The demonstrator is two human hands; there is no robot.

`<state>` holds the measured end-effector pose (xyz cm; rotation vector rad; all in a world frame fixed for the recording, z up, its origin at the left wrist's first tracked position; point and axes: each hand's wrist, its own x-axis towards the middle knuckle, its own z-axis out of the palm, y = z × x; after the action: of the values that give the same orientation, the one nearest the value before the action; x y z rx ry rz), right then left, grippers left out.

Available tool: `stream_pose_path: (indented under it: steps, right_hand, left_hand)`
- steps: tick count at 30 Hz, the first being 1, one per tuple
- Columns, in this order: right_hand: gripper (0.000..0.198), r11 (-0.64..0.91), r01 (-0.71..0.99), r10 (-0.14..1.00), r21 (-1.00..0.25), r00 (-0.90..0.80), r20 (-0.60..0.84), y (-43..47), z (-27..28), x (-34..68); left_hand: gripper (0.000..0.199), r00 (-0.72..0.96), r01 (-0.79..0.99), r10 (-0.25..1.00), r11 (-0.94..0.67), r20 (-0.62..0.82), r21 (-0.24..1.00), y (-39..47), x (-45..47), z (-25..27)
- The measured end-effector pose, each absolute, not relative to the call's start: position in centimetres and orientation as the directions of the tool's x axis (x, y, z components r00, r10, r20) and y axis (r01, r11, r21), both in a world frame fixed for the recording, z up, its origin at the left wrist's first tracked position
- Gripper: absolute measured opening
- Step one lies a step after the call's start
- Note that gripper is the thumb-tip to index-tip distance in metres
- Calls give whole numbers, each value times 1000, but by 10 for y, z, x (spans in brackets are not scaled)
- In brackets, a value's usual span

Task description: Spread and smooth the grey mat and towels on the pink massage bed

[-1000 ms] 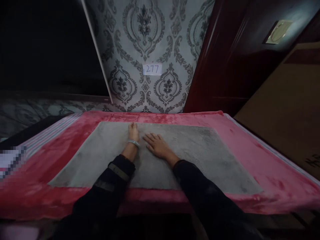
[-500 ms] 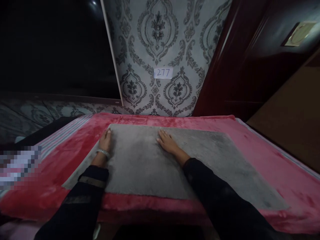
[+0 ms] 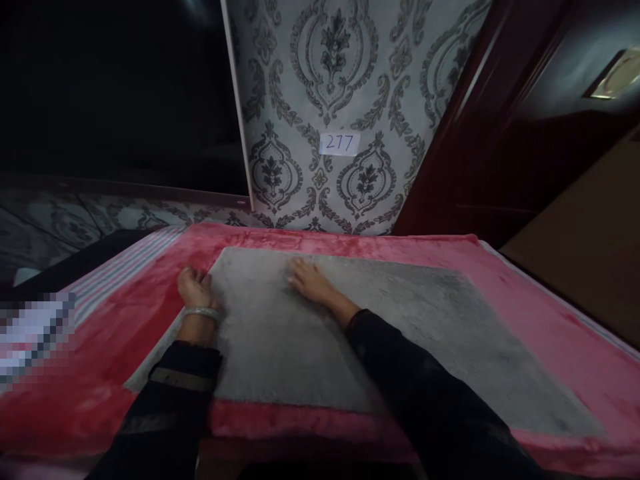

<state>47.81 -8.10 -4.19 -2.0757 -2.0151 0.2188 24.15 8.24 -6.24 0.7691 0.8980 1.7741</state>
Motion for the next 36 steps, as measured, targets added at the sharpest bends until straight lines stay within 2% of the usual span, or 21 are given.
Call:
stream_pose_path:
  steps: [3,5,7,10,13,15,16,18,20,21,23,27,30,32,34,36]
  right_hand:
    - [69,-270,926,960,-263,281,5,-72,-35,501]
    - [70,-298,925,954,-236,293,-58,-64,-34,502]
    - [70,-231,948,973,-219,219,-78,-55,-35,488]
    - [70,-50,973,998,-224,42,-42,-45,-38,450]
    - [66,176,952,984,-249,-181,3,-40,-38,420]
    - [63,251,931,967,-263,-252,33,-37,-34,415]
    - [62,231,936,973,-266,-226,48,-36,-32,417]
    - [63,75,960,997,-270,-66,42,-33,-27,424]
    - [65,-89,964,996,-251,90,-10,-31,-26,430]
    - [66,-119,965,993,-233,113,-39,-30,-27,429]
    - [67,-37,979,998,-202,26,-57,-33,-32,419]
    - [68,295,937,954,-186,-299,7,-56,-41,379]
    - [66,412,887,909,-207,-416,22,-80,-41,359]
    - [63,427,871,900,-243,-436,18,-95,-38,359]
    - [62,380,887,922,-263,-387,24,-108,-37,367]
    - [62,258,936,966,-240,-258,32,-119,-37,380]
  left_hand:
    - [17,-391,-477,920,-207,5,854,75,244,-54]
    - [16,-384,-478,923,-180,-20,860,72,244,-50]
    - [16,-375,-480,927,-166,-30,861,70,243,-47]
    - [16,-378,-499,925,-164,-43,851,70,243,-46]
    - [15,-375,-503,926,-162,-45,849,71,243,-47]
    - [15,-380,-505,924,-161,-51,848,71,243,-47]
    - [15,-382,-508,923,-159,-55,847,70,243,-47]
    - [15,-381,-508,923,-159,-56,846,70,243,-47]
    - [15,-373,-494,926,-151,-52,856,69,242,-47]
    - [16,-369,-482,928,-145,-50,864,69,242,-48]
    - [17,-364,-458,930,-133,-49,879,70,241,-50]
    - [27,-348,-446,936,-117,-52,887,73,240,-54]
    - [35,-322,-459,944,-84,-78,884,75,239,-53]
    - [39,-302,-467,948,-52,-104,883,76,237,-50]
    - [45,-278,-434,958,-59,-72,899,75,235,-45]
    - [51,-194,-279,975,-161,109,947,70,234,-41]
